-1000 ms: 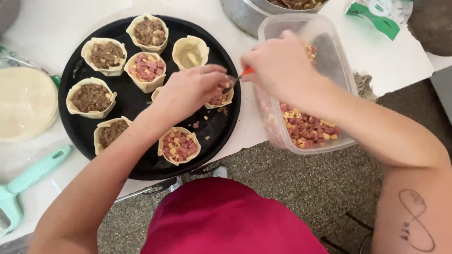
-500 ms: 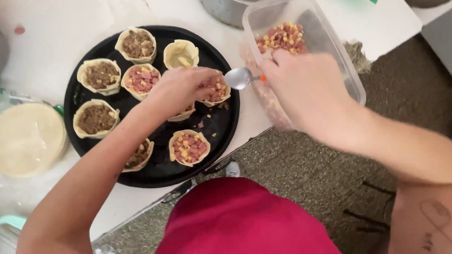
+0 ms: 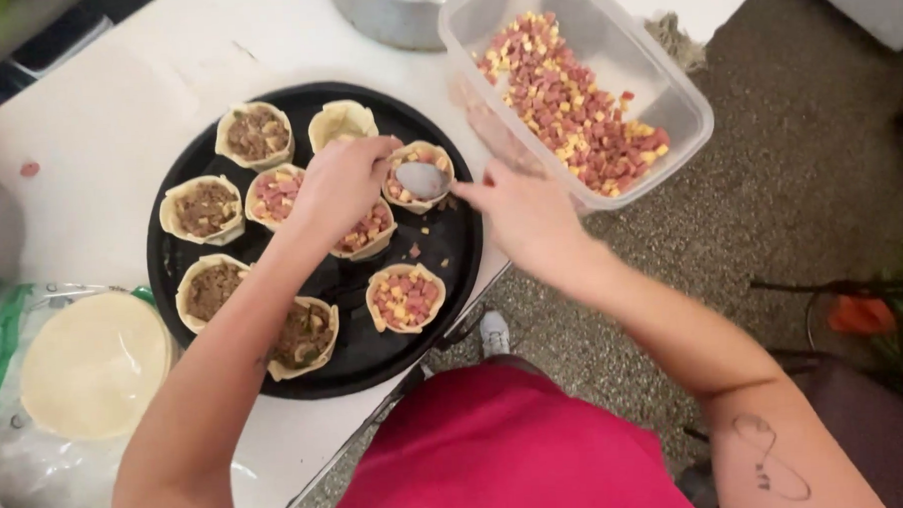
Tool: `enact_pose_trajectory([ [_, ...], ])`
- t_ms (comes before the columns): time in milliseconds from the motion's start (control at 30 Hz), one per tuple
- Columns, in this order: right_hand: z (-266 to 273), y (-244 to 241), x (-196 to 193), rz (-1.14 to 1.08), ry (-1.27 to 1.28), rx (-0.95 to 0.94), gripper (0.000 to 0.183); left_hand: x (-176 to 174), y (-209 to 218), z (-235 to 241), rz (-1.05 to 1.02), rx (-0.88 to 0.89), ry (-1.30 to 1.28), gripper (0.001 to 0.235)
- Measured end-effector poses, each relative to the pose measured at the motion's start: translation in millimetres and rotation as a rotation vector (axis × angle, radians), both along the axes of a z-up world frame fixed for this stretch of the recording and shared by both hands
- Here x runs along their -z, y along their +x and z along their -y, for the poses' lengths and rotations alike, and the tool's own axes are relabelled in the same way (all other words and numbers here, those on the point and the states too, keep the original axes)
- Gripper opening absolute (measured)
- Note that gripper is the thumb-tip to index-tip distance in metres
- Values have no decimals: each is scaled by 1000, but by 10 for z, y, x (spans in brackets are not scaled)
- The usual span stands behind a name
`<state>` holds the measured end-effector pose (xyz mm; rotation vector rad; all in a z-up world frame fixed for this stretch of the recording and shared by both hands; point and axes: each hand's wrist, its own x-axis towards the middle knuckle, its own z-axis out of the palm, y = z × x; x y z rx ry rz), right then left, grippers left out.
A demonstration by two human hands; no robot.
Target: Filling small pastry cups with a mixture of ham, corn, and cheese using a spoon and hands.
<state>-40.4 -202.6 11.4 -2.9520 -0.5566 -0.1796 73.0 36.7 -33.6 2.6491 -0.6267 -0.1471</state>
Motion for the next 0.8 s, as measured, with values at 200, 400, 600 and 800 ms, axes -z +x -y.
enact_pose_trajectory([
  [200, -127, -111, -591, 60, 37, -16, 21, -91, -55, 45, -16, -10, -45, 31],
  [400, -240, -130, -455, 79, -48, 41, 24, -155, -76, -3, 11, -35, -87, 26],
  [600, -193, -120, -420, -35, -144, 28, 33, -543, -187, 5, 163, -34, -114, 13],
  [800, 235, -495, -1171, -221, -64, 100, 48, -859, -233, 255, 242, 23, -154, 14],
])
